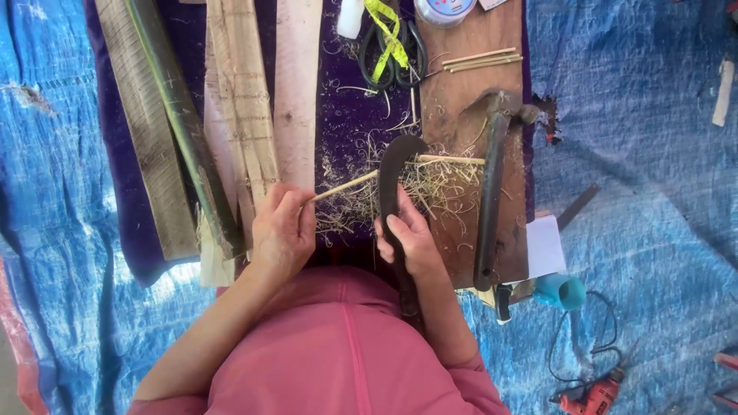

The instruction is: A person is using a curved blade to shave thin layers off a wooden stick to shape or smooth it.

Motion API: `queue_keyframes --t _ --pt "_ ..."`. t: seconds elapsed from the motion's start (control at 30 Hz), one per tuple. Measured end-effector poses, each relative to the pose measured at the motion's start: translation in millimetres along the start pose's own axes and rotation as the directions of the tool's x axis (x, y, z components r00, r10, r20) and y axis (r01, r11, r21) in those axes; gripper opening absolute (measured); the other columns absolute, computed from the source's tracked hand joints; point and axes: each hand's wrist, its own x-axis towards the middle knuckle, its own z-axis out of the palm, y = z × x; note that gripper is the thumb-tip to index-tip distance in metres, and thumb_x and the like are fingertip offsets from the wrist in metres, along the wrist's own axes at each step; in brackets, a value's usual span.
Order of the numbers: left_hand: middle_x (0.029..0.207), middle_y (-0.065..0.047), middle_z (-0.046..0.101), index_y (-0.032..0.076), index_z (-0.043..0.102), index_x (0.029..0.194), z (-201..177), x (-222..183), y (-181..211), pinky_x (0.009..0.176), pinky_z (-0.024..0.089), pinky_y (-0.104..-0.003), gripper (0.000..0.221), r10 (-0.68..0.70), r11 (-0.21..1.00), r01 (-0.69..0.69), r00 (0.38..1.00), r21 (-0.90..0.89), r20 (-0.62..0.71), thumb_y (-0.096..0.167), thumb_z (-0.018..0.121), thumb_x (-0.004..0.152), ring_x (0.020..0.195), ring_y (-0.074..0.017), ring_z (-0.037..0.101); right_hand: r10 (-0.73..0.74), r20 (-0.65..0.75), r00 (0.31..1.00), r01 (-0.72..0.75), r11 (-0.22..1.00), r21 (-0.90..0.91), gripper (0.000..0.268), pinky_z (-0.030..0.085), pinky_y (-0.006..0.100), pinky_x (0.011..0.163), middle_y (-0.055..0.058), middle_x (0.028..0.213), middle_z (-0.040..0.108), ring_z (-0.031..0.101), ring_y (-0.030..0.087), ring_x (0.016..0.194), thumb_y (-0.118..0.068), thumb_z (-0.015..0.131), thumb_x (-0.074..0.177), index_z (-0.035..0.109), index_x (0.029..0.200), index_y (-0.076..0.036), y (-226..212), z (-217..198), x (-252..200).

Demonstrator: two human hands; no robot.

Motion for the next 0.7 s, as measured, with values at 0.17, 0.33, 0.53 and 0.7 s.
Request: queue_keyframes --t 0.17,0.33,0.53,0.7 --pt "0.091 -0.006 0.062 0.014 0.07 0.101 13 10 -9 0.07 0.059 -0.042 0.008 -0.01 1.0 0.01 0.998 0.01 0.062 0.016 0.065 0.096 0.082 -0.0315 0.07 0.025 -0.014 1.0 -0.026 0.999 -0.044 0.064 0.05 0.029 0.037 0.02 0.083 0.057 0.055 0.018 0.052 -0.011 0.045 0.106 0.02 0.165 -0.012 -11 9 0" --pt "0.087 -0.01 0.065 0.013 0.072 0.104 -3 18 1 0.068 0.058 -0.048 0.011 -0.14 0.986 0.151 0.978 -0.064 0.152 0.017 0.063 0.099 0.079 -0.036 0.071 0.034 0.003 0.999 -0.034 0.999 0.002 0.063 0.049 0.028 0.037 0.02 0.083 0.055 0.053 0.017 0.051 -0.012 0.045 0.107 0.02 0.164 -0.013 -3 1 0" --pt "0.052 -0.005 0.063 -0.002 0.071 0.114 -28 28 24 0.053 0.053 -0.029 0.024 -0.3 0.75 0.52 0.818 -0.409 0.49 0.011 0.052 0.104 0.048 -0.0181 0.064 0.032 0.044 0.999 -0.039 0.985 0.166 0.06 0.045 0.025 0.031 0.015 0.078 0.053 0.049 0.014 0.045 -0.014 0.042 0.108 0.023 0.164 -0.017 -8 -9 -12" --pt "0.054 -0.01 0.06 -0.009 0.066 0.122 -30 25 32 0.058 0.06 -0.031 0.028 -0.223 0.603 0.582 0.779 -0.545 0.586 0.006 0.052 0.104 0.053 -0.0188 0.068 0.018 0.216 0.976 -0.057 0.983 0.173 0.074 0.048 0.029 0.031 0.016 0.079 0.057 0.053 0.014 0.044 -0.016 0.048 0.107 0.005 0.167 -0.018 -39 38 -14"
